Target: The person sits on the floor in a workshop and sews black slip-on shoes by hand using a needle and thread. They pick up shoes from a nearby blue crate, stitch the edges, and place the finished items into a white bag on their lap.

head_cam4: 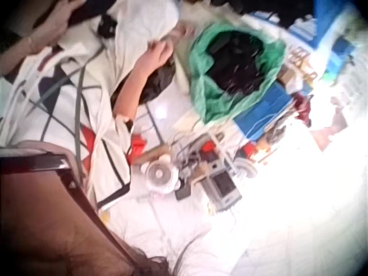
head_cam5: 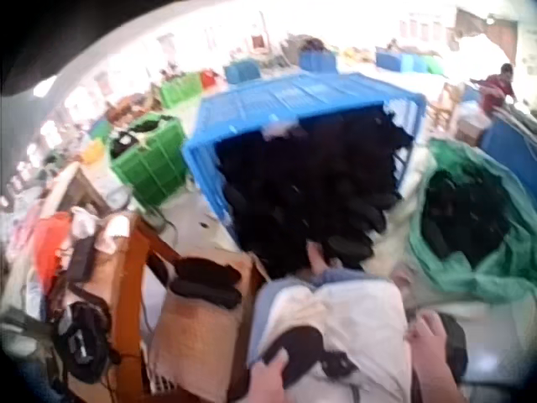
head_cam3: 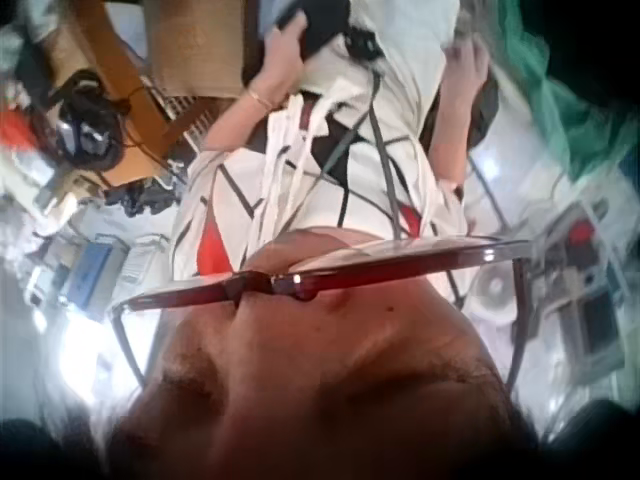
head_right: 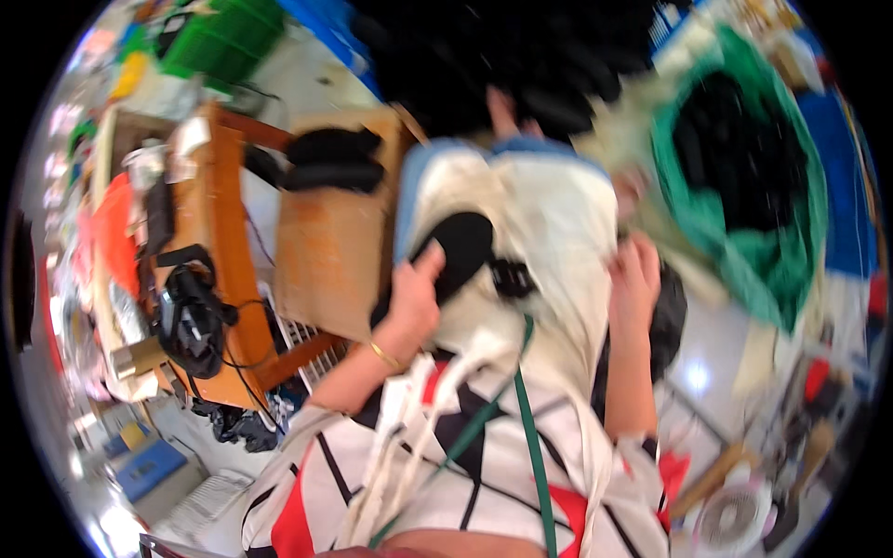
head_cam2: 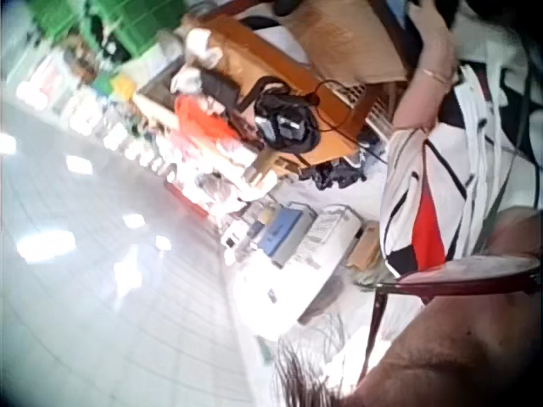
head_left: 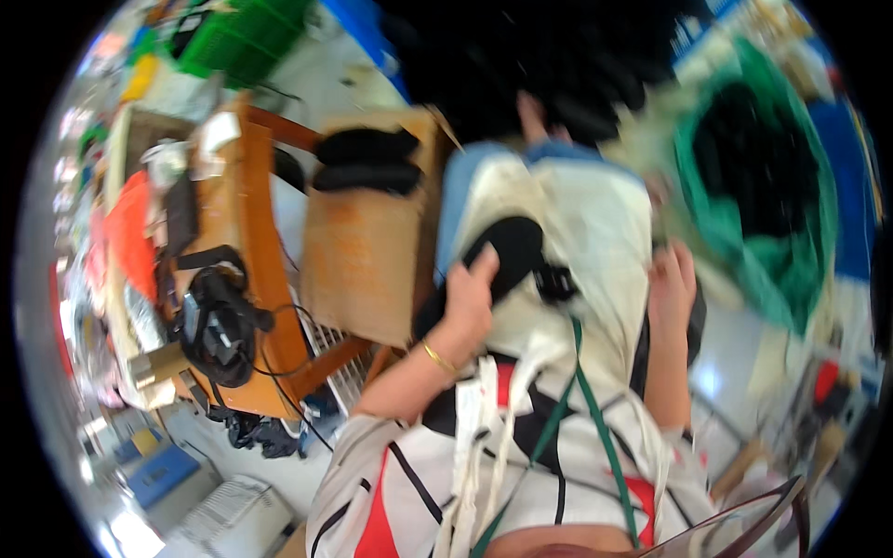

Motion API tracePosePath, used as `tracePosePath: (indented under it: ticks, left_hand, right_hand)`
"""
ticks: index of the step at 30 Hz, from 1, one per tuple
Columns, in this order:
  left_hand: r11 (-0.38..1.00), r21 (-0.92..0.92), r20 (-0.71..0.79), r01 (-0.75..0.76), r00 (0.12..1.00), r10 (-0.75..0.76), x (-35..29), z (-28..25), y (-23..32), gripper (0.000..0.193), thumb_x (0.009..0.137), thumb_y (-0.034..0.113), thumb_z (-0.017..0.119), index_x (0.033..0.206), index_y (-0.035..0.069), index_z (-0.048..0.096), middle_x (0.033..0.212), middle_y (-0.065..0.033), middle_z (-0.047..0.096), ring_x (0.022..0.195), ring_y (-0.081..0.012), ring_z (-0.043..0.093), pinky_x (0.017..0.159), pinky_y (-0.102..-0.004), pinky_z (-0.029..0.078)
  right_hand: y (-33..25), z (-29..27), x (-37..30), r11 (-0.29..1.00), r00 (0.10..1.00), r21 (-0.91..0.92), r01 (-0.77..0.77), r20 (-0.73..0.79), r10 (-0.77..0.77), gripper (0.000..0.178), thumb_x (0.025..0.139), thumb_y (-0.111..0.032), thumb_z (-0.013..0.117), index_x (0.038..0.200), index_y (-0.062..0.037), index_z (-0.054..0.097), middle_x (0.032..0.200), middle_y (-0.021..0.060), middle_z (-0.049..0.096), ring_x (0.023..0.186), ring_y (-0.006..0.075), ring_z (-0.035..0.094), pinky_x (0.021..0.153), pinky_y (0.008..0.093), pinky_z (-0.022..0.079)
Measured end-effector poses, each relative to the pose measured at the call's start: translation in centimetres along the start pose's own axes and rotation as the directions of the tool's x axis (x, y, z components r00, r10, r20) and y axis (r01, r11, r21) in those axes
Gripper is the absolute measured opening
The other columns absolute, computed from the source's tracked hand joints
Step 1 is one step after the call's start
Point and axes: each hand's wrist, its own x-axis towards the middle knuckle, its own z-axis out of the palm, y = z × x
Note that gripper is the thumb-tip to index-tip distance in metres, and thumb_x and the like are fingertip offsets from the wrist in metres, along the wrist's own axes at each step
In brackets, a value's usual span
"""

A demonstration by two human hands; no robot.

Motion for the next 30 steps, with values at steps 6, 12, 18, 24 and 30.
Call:
tracePosePath:
  ticks: [6, 12, 18, 24, 30]
  left_hand:
    - [0.993, -0.081, 0.094, 0.089, 0.992, -0.081, 0.3, -0.9, -0.8, 0.022, 0.091, 0.021, 0.068, 0.103, 0.002, 0.065, 0.097, -0.0016, 0.066, 0.086, -0.0112, 0.058, 0.081, -0.0265, 0.045]
    - [0.971, -0.148, 0.048, 0.190, 0.982, -0.185, -1.3, 0.3, 0.7, 0.016, 0.092, 0.016, 0.068, 0.102, 0.004, 0.067, 0.098, -0.0035, 0.069, 0.088, -0.0125, 0.065, 0.083, -0.0285, 0.052]
    - [0.973, -0.112, 0.127, 0.200, 0.974, -0.185, -0.7, -0.4, 0.1, 0.030, 0.087, 0.012, 0.073, 0.113, 0.002, 0.062, 0.107, -0.0050, 0.067, 0.095, -0.0138, 0.062, 0.086, -0.0301, 0.051]
    - [0.974, -0.086, 0.071, 0.210, 0.976, -0.205, -0.9, -0.2, 0.2, 0.025, 0.088, 0.010, 0.071, 0.110, 0.002, 0.063, 0.103, -0.0042, 0.068, 0.092, -0.0137, 0.063, 0.084, -0.0297, 0.051]
    - [0.975, -0.099, 0.109, 0.199, 0.976, -0.188, -0.9, 0.0, 0.4, 0.025, 0.087, 0.009, 0.071, 0.109, 0.002, 0.063, 0.101, -0.0037, 0.068, 0.090, -0.0132, 0.062, 0.083, -0.0298, 0.051]
  right_hand:
    - [2.6, 3.7, -3.0, 0.969, 0.946, -0.185, -0.163, 0.249, 0.206, 0.013, 0.098, -0.013, 0.058, 0.105, -0.0035, 0.062, 0.080, 0.0042, 0.065, 0.073, 0.0113, 0.063, 0.067, 0.0252, 0.052]
    - [2.0, 9.7, -5.3, 0.836, 0.776, -0.535, -0.122, 0.473, 0.416, 0.012, 0.096, -0.012, 0.057, 0.105, -0.0054, 0.062, 0.072, 0.0010, 0.062, 0.060, 0.0090, 0.057, 0.056, 0.0244, 0.047]
    - [3.8, 10.7, -4.9, 0.747, 0.735, -0.650, 0.141, 0.575, 0.361, 0.014, 0.093, -0.012, 0.058, 0.104, -0.0030, 0.061, 0.070, -0.0012, 0.056, 0.059, 0.0059, 0.049, 0.055, 0.0237, 0.041]
    - [4.3, 10.9, -4.9, 0.733, 0.736, -0.663, 0.154, 0.572, 0.363, 0.016, 0.088, -0.012, 0.059, 0.099, -0.0011, 0.064, 0.073, 0.0090, 0.062, 0.061, 0.0159, 0.056, 0.059, 0.0285, 0.045]
    - [4.4, 11.0, -4.8, 0.730, 0.734, -0.662, 0.171, 0.580, 0.353, 0.019, 0.086, -0.013, 0.060, 0.098, -0.0005, 0.064, 0.077, 0.0147, 0.067, 0.065, 0.0232, 0.063, 0.063, 0.0314, 0.050]
